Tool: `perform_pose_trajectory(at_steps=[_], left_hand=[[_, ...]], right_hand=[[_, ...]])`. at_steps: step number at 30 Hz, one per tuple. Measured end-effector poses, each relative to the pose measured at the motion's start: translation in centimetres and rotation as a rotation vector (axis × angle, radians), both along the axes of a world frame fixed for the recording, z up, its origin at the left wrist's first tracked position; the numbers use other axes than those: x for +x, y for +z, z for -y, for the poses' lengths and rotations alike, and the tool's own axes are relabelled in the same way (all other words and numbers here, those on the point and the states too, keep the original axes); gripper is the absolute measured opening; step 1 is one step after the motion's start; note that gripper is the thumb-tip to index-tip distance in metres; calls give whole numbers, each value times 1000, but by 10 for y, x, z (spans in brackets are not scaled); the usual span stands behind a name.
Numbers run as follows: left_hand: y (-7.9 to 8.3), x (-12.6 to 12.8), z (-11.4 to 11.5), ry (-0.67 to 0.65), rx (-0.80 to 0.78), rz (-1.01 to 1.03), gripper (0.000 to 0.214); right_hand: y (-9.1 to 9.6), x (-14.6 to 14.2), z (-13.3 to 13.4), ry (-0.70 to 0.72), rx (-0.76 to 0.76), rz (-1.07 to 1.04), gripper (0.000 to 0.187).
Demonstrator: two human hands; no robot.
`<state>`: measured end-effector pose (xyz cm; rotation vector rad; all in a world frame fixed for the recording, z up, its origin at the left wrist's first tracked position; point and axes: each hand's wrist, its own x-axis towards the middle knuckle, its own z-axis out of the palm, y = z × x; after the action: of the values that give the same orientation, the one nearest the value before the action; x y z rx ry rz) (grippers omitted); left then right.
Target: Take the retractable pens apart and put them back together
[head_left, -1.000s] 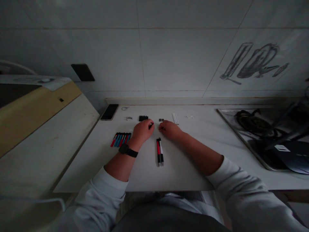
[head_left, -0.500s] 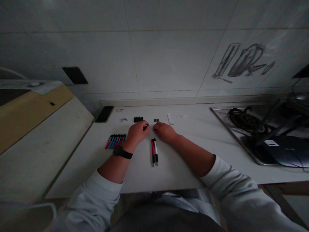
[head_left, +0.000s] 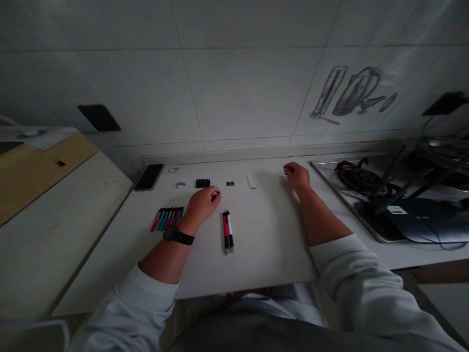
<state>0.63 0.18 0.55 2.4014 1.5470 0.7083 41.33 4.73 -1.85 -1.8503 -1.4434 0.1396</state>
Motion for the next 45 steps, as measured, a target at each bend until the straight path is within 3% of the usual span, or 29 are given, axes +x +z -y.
perform_pose_trajectory(at_steps=[6, 11, 18, 31, 45], left_hand=[[-4, -1, -3, -6, -8, -7, 15], [-5, -1, -2, -15, -12, -7, 16], [-5, 0, -2, -26, -4, 3, 15], [0, 2, 0, -19, 15, -23, 14], [0, 2, 1, -39, 10, -8, 13]], right_hand=[[-8, -1, -8, 25, -165, 266, 27], [-8, -8, -12, 60, -213, 347, 29], [-7, -10, -9, 120, -200, 401, 30], [-5, -14, -10, 88, -205, 424, 40], [-6, -17, -11, 116, -205, 391, 39]])
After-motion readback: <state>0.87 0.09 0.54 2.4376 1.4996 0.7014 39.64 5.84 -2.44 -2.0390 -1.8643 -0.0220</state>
